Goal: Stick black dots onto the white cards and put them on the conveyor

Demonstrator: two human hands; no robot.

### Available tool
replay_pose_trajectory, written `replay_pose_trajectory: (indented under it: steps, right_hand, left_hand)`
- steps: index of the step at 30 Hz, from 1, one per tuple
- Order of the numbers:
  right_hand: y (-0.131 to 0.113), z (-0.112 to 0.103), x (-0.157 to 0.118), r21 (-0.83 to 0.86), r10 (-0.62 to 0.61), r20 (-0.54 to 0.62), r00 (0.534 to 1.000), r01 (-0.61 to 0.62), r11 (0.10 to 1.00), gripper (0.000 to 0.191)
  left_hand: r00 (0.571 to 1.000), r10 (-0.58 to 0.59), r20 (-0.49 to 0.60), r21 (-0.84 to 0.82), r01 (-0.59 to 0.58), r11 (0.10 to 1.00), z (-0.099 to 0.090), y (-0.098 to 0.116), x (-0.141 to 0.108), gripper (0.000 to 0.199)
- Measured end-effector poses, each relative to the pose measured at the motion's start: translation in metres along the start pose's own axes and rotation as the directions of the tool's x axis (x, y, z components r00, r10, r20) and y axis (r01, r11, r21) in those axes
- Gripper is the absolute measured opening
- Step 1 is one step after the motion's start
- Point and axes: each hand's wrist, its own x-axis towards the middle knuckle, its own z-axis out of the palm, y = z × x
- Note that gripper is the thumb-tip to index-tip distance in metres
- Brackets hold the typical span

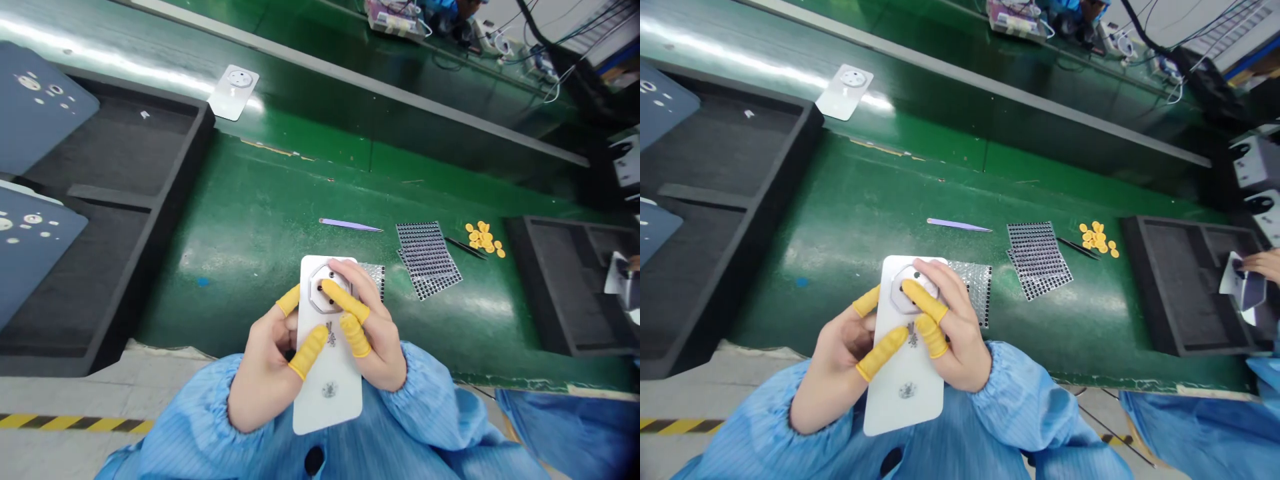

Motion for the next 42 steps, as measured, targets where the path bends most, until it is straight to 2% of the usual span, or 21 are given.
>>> replay_pose_trajectory:
  steps: [3, 6, 8, 11, 16, 21, 23, 25, 27, 28, 30, 32, 34, 36, 38, 40, 42]
  right_hand:
    - [-0.004, 0.0, 0.001, 0.06, 0.081, -0.133, 0.988, -0.074, 0.995, 0.04]
    - [-0.001, 0.005, -0.001, 0.201, 0.25, -0.264, 0.931, -0.201, 0.959, 0.045]
    - [0.001, 0.009, -0.002, 0.315, 0.335, -0.258, 0.906, -0.249, 0.916, 0.046]
    - [0.002, 0.014, -0.002, 0.387, 0.376, -0.275, 0.885, -0.256, 0.886, 0.042]
    - [-0.004, 0.017, -0.003, 0.419, 0.374, -0.287, 0.882, -0.235, 0.877, 0.04]
    - [-0.007, 0.02, -0.009, 0.393, 0.376, -0.241, 0.895, -0.264, 0.881, 0.039]
    - [-0.001, 0.017, -0.006, 0.346, 0.351, -0.185, 0.918, -0.274, 0.898, 0.04]
    - [0.017, 0.008, 0.005, 0.194, 0.277, -0.111, 0.954, -0.252, 0.948, 0.039]
    - [0.046, -0.004, 0.024, -0.085, 0.164, -0.061, 0.985, -0.169, 0.982, 0.038]
    - [0.063, -0.011, 0.035, -0.259, 0.1, -0.061, 0.993, -0.113, 0.959, 0.036]
    - [0.098, -0.023, 0.056, -0.515, 0.056, 0.007, 0.998, -0.044, 0.856, 0.03]
    - [0.126, -0.032, 0.072, -0.615, 0.058, 0.088, 0.994, 0.009, 0.788, 0.024]
    - [0.142, -0.038, 0.082, -0.625, 0.039, 0.148, 0.988, 0.063, 0.778, 0.02]
    - [0.144, -0.042, 0.086, -0.598, 0.018, 0.173, 0.985, 0.091, 0.797, 0.02]
    - [0.133, -0.043, 0.085, -0.544, 0.049, 0.165, 0.985, 0.049, 0.838, 0.02]
    - [0.112, -0.039, 0.079, -0.432, 0.12, 0.163, 0.979, -0.038, 0.901, 0.026]
    - [0.089, -0.029, 0.069, -0.323, 0.139, 0.24, 0.961, -0.056, 0.945, 0.038]
  left_hand:
    - [0.995, -0.089, 0.052, -0.132, 0.095, 0.987, -0.002, 0.002, 0.0, 0.048]
    - [0.989, -0.109, 0.098, -0.18, 0.125, 0.976, -0.005, 0.005, 0.003, 0.042]
    - [0.992, -0.086, 0.088, -0.159, 0.099, 0.982, -0.006, 0.009, 0.007, 0.031]
    - [0.997, -0.077, 0.028, -0.106, 0.08, 0.991, -0.005, 0.014, 0.014, 0.017]
    - [0.988, -0.112, -0.102, -0.002, 0.113, 0.994, -0.003, 0.014, 0.017, 0.02]
    - [0.983, -0.102, -0.154, 0.036, 0.108, 0.993, -0.003, 0.013, 0.012, 0.027]
    - [0.98, -0.121, -0.16, 0.053, 0.13, 0.99, -0.009, 0.012, 0.016, 0.028]
    - [0.98, -0.163, -0.115, 0.102, 0.174, 0.979, -0.021, 0.011, 0.026, 0.03]
    - [0.976, -0.217, -0.023, 0.223, 0.216, 0.95, -0.039, 0.012, 0.041, 0.033]
    - [0.973, -0.23, 0.021, 0.319, 0.211, 0.924, -0.049, 0.012, 0.049, 0.034]
    - [0.98, -0.186, 0.066, 0.547, 0.12, 0.829, -0.068, 0.013, 0.062, 0.035]
    - [0.996, -0.082, 0.042, 0.754, 0.022, 0.657, -0.083, 0.014, 0.068, 0.034]
    - [0.998, 0.057, -0.009, 0.9, -0.017, 0.436, -0.092, 0.012, 0.064, 0.032]
    - [0.964, 0.263, 0.026, 0.973, -0.085, 0.215, -0.095, 0.007, 0.055, 0.028]
    - [0.892, 0.413, 0.182, 0.973, -0.225, 0.057, -0.096, 0.001, 0.044, 0.02]
    - [0.828, 0.455, 0.327, 0.933, -0.36, -0.017, -0.096, -0.008, 0.036, 0.013]
    - [0.79, 0.464, 0.401, 0.902, -0.43, -0.047, -0.097, -0.018, 0.032, 0.011]
